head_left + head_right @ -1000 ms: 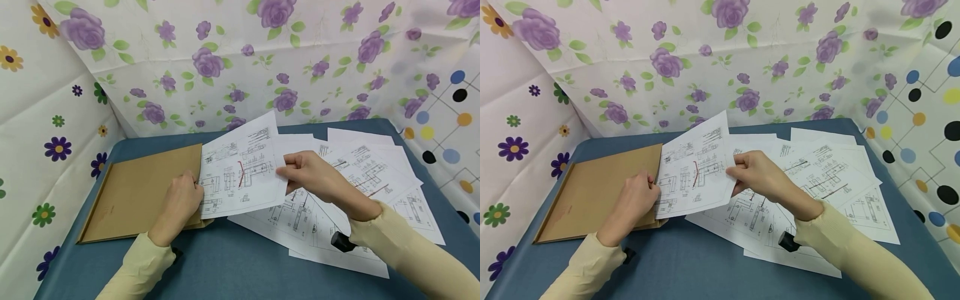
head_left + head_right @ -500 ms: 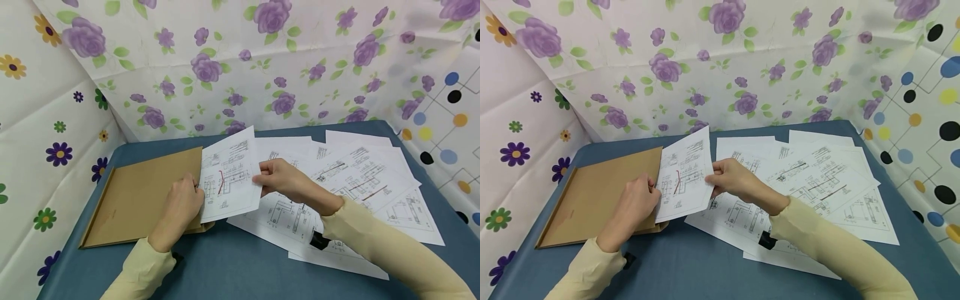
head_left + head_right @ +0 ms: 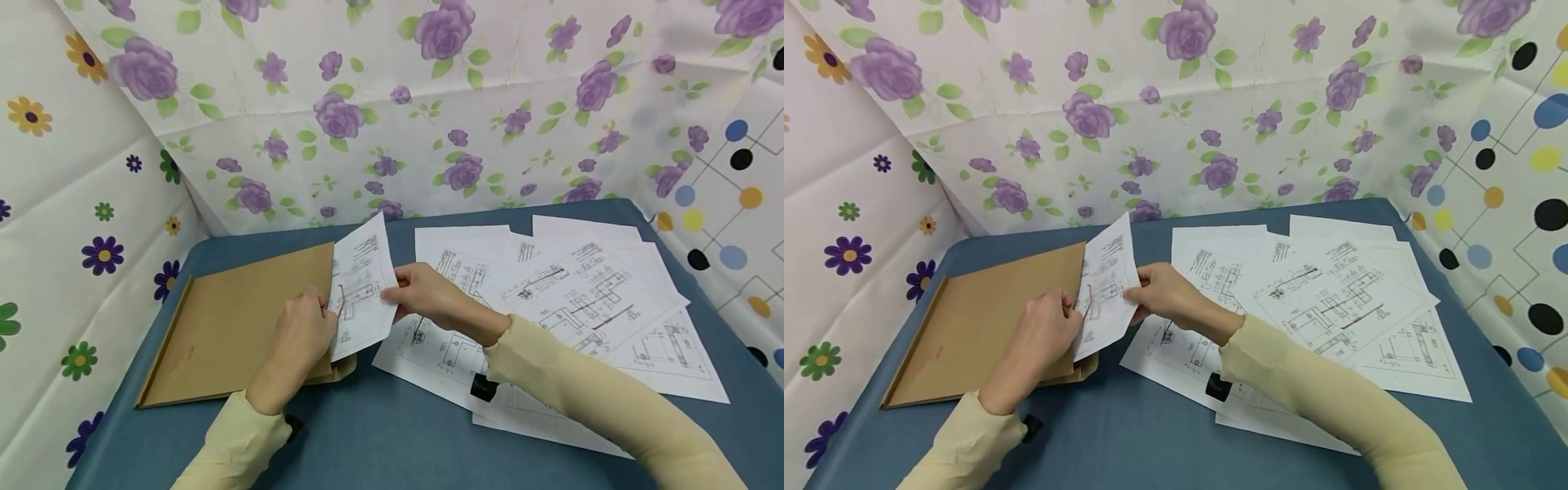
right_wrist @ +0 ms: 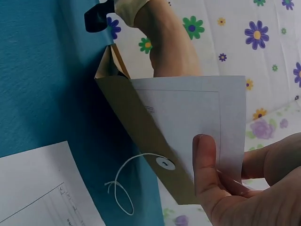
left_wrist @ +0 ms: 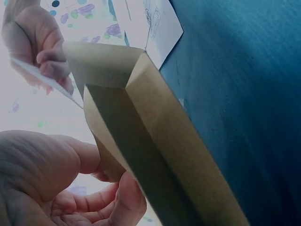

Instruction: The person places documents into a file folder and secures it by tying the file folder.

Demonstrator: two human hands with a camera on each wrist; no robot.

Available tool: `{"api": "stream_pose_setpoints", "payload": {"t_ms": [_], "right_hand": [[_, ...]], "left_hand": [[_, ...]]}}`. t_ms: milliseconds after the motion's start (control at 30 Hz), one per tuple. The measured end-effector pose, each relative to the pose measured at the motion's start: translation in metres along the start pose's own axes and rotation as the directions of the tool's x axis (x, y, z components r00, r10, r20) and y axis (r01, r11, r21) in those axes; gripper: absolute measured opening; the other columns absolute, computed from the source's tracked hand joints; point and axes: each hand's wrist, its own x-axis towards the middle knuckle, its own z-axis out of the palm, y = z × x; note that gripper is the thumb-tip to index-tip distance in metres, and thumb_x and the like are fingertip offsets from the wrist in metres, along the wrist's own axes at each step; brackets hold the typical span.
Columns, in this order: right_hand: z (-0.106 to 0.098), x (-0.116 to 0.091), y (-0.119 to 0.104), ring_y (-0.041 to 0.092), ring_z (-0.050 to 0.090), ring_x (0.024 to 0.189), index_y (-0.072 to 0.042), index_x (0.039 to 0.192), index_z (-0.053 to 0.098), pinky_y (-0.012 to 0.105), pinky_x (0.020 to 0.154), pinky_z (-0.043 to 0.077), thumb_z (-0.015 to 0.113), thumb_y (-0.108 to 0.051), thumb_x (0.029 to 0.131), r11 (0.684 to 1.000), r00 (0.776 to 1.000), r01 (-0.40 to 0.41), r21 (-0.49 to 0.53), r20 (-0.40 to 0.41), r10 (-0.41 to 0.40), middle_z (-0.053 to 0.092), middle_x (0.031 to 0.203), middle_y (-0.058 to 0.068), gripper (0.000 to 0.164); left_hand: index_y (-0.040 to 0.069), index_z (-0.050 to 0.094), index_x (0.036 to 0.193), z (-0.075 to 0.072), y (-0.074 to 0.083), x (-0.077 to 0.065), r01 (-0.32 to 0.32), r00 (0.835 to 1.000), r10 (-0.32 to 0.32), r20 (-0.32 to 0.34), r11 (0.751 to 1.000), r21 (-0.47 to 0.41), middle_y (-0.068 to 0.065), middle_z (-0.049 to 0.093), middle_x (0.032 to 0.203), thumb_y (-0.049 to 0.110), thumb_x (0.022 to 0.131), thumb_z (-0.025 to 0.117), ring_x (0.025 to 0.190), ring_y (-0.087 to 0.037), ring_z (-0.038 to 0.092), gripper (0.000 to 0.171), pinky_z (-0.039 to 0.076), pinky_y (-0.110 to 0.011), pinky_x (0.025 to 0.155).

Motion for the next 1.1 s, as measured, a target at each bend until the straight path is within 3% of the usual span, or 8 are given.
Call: {"api": "stream_pose_setpoints", "payload": {"t_ms": [300,433,567,633,833,967,1100], "right_hand": [[0.014,0.014,-0.007,0.025,0.074,0.086,0.008,0.119,0.065,0.043,0.081,0.06,0.062,0.0,0.1,1.0,0.998,0.019,-0.016,0.063,-0.018,0.073,0.104,0.014,0.021],[0.015,0.015,-0.013,0.03,0.074,0.084,0.008,0.112,0.063,0.045,0.084,0.059,0.06,0.0,0.101,0.999,0.993,0.003,0.05,0.114,-0.009,0.069,0.091,0.013,0.014],[0.016,0.017,-0.014,0.032,0.074,0.093,0.011,0.122,0.061,0.045,0.086,0.059,0.053,-0.001,0.105,0.995,0.978,-0.004,0.097,0.207,-0.016,0.068,0.102,0.019,0.022],[0.017,0.017,-0.013,0.031,0.073,0.099,0.011,0.129,0.059,0.043,0.088,0.058,0.049,-0.002,0.107,0.996,0.967,-0.003,0.089,0.255,-0.02,0.068,0.116,0.023,0.027],[0.018,0.019,-0.005,0.029,0.067,0.115,0.012,0.137,0.055,0.04,0.093,0.056,0.041,-0.004,0.11,0.996,0.943,-0.029,0.079,0.332,0.001,0.061,0.135,0.025,0.034],[0.018,0.02,-0.001,0.031,0.061,0.124,0.013,0.141,0.049,0.042,0.097,0.053,0.038,-0.004,0.11,0.986,0.941,-0.096,0.136,0.335,0.045,0.057,0.141,0.024,0.037],[0.019,0.021,0.002,0.03,0.066,0.118,0.013,0.137,0.052,0.042,0.092,0.056,0.041,-0.006,0.11,0.975,0.955,-0.181,0.128,0.261,0.142,0.062,0.136,0.021,0.035]], "left_hand": [[0.002,0.053,0.085,-0.001,0.001,-0.001,0.006,1.0,-0.006,-0.009,1.0,0.006,-0.013,0.055,0.073,-0.001,0.088,0.058,0.057,-0.026,0.053,0.006,0.037,-0.031,0.047],[0.002,0.053,0.085,-0.003,0.002,0.0,0.007,1.0,-0.007,-0.014,1.0,-0.003,-0.013,0.054,0.072,-0.001,0.088,0.058,0.058,-0.026,0.053,0.006,0.038,-0.032,0.048],[0.002,0.053,0.084,-0.005,0.002,0.0,-0.016,1.0,0.015,-0.023,1.0,-0.013,-0.012,0.052,0.07,-0.002,0.087,0.055,0.055,-0.026,0.052,0.006,0.036,-0.033,0.047],[0.002,0.052,0.084,-0.005,0.001,-0.001,-0.026,0.999,0.025,-0.024,1.0,-0.016,-0.012,0.051,0.069,-0.003,0.086,0.054,0.054,-0.025,0.051,0.006,0.036,-0.032,0.046],[-0.001,0.055,0.087,-0.006,0.002,-0.002,-0.027,0.999,0.027,-0.025,1.0,-0.013,-0.013,0.054,0.071,-0.003,0.087,0.055,0.057,-0.026,0.054,0.002,0.039,-0.032,0.048],[0.0,0.056,0.087,-0.006,0.003,-0.002,-0.023,1.0,0.023,-0.016,1.0,0.0,-0.013,0.055,0.073,-0.004,0.087,0.056,0.059,-0.026,0.055,0.004,0.041,-0.033,0.049],[0.001,0.056,0.087,-0.005,0.004,-0.002,-0.017,1.0,0.017,-0.01,1.0,0.01,-0.013,0.056,0.074,-0.005,0.088,0.057,0.06,-0.026,0.055,0.005,0.042,-0.033,0.05]]}}
